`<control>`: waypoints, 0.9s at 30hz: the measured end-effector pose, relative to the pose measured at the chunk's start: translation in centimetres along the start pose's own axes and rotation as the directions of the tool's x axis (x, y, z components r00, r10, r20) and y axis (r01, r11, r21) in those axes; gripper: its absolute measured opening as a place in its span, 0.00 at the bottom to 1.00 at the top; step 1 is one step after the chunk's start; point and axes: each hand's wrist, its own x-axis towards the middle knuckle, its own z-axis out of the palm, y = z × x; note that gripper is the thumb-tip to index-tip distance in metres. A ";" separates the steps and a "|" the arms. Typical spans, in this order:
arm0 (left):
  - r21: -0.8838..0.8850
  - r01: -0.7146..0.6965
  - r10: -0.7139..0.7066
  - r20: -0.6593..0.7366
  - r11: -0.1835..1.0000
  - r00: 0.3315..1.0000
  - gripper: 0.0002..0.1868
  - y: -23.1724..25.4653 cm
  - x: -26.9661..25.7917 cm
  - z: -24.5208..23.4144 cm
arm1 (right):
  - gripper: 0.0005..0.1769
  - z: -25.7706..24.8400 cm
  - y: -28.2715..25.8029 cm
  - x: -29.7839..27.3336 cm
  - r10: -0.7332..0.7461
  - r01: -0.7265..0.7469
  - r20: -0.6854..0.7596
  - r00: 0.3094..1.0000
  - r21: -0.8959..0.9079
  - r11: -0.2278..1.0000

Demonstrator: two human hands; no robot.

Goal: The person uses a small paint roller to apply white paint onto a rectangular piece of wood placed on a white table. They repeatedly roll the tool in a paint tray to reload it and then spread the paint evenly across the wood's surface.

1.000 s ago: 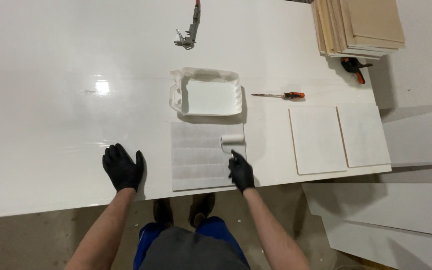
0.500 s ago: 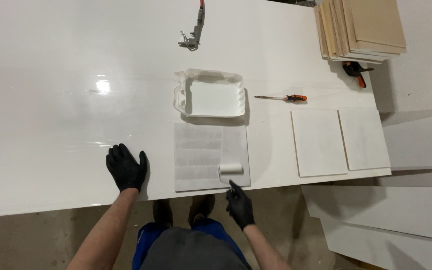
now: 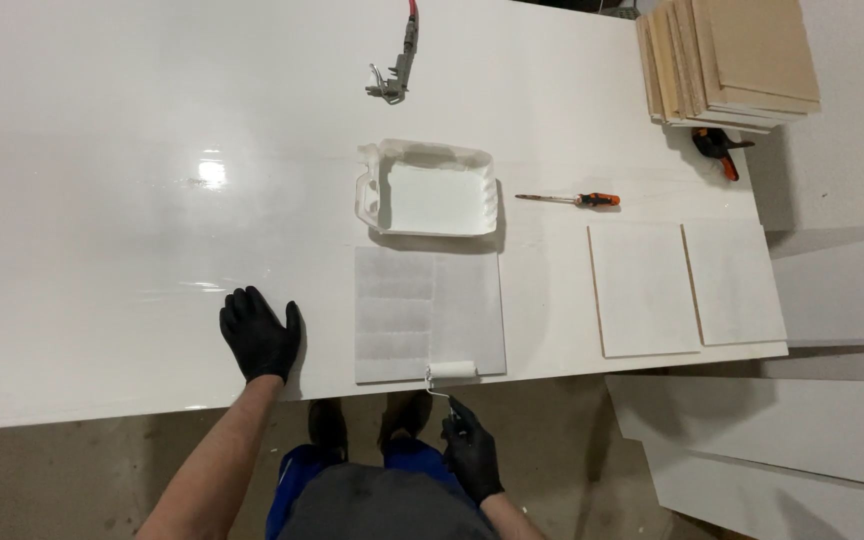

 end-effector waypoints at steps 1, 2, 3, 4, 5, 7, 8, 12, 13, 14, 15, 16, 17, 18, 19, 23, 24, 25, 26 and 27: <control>0.000 0.003 -0.003 0.002 1.000 1.000 0.45 0.1 -0.1 -0.1 | 0.22 0.3 -2.4 0.5 0.002 -0.002 0.001 1.000 -0.003 1.000; -0.021 0.001 -0.001 -0.003 1.000 1.000 0.45 0.2 -0.1 -0.2 | 0.22 0.7 -4.8 1.0 -0.012 0.012 0.005 1.000 0.036 0.999; -0.040 -0.001 0.000 -0.015 0.999 1.000 0.45 0.2 0.1 -0.4 | 0.23 1.2 -7.3 1.8 -0.031 0.030 0.011 0.999 0.078 0.997; -0.040 0.003 -0.003 -0.018 0.999 1.000 0.45 0.3 0.0 -0.4 | 0.23 1.9 -9.1 4.6 -0.034 0.032 0.015 0.999 0.077 0.997; -0.038 0.000 0.000 -0.017 0.999 1.000 0.45 0.2 -0.1 -0.5 | 0.23 2.6 -10.9 7.4 -0.080 0.073 0.040 0.996 0.159 0.985; -0.032 0.003 -0.004 -0.011 0.999 1.000 0.45 0.1 -0.3 -0.5 | 0.24 3.8 -13.8 11.7 -0.124 0.104 0.068 0.990 0.240 0.965; -0.008 0.005 -0.005 -0.006 1.000 1.000 0.45 0.0 -0.3 -0.4 | 0.24 4.2 -14.8 13.3 -0.154 0.134 0.075 0.985 0.219 0.967; -0.017 -0.004 0.004 0.003 1.000 1.000 0.45 0.0 -0.1 -0.1 | 0.26 4.9 -12.6 11.4 -0.122 0.102 0.066 0.990 0.246 0.964; -0.017 -0.003 0.003 0.001 1.000 1.000 0.45 0.0 -0.1 -0.2 | 0.26 4.4 -12.1 7.0 -0.124 0.104 0.068 0.990 0.246 0.964; -0.020 0.003 -0.003 0.009 1.000 1.000 0.45 0.0 -0.1 -0.2 | 0.24 4.0 -11.6 2.6 -0.095 0.088 0.049 0.994 0.122 0.989; -0.025 0.011 -0.011 0.015 1.000 1.000 0.45 0.0 -0.1 -0.2 | 0.23 3.5 -11.1 -1.6 -0.071 0.072 0.026 0.997 -0.005 0.997; -0.028 0.014 -0.014 0.010 1.000 1.000 0.45 0.0 0.2 0.0 | 0.23 3.3 -8.7 -1.7 -0.077 0.077 0.029 0.997 -0.008 0.997; -0.026 -0.043 0.040 -0.128 0.999 0.991 0.43 0.0 0.1 0.2 | 0.25 3.0 -6.1 -2.0 -0.124 0.128 0.039 0.992 -0.129 0.983; -0.016 -0.099 0.092 -0.264 0.995 0.960 0.41 0.0 0.0 0.5 | 0.29 2.7 -3.5 -2.3 -0.169 0.178 0.056 0.984 -0.247 0.953; -0.015 -0.100 0.093 -0.260 0.995 0.961 0.41 -0.1 -0.1 0.4 | 0.29 3.1 -5.2 -0.5 -0.165 0.174 0.055 0.985 -0.247 0.953; -0.002 0.007 -0.007 0.022 1.000 1.000 0.46 -0.1 0.2 0.2 | 0.26 5.9 -12.1 9.8 -0.155 0.154 0.119 0.981 0.018 0.988; -0.004 0.005 -0.005 0.031 1.000 1.000 0.46 -0.2 0.1 0.3 | 0.27 6.8 -13.7 12.8 -0.135 0.107 0.138 0.981 0.193 0.975; 0.000 0.007 -0.007 0.036 1.000 0.999 0.46 -0.3 -0.1 0.1 | 0.27 7.2 -14.4 13.3 -0.128 0.100 0.140 0.982 0.192 0.976; 0.000 0.006 -0.006 0.028 1.000 1.000 0.46 -0.3 -0.3 -0.1 | 0.25 7.7 -15.1 13.8 -0.142 0.112 0.134 0.981 0.205 0.972; -0.004 0.000 0.000 0.014 1.000 1.000 0.45 -0.1 0.2 -0.2 | 0.24 8.2 -16.2 14.6 -0.162 0.133 0.123 0.979 0.220 0.966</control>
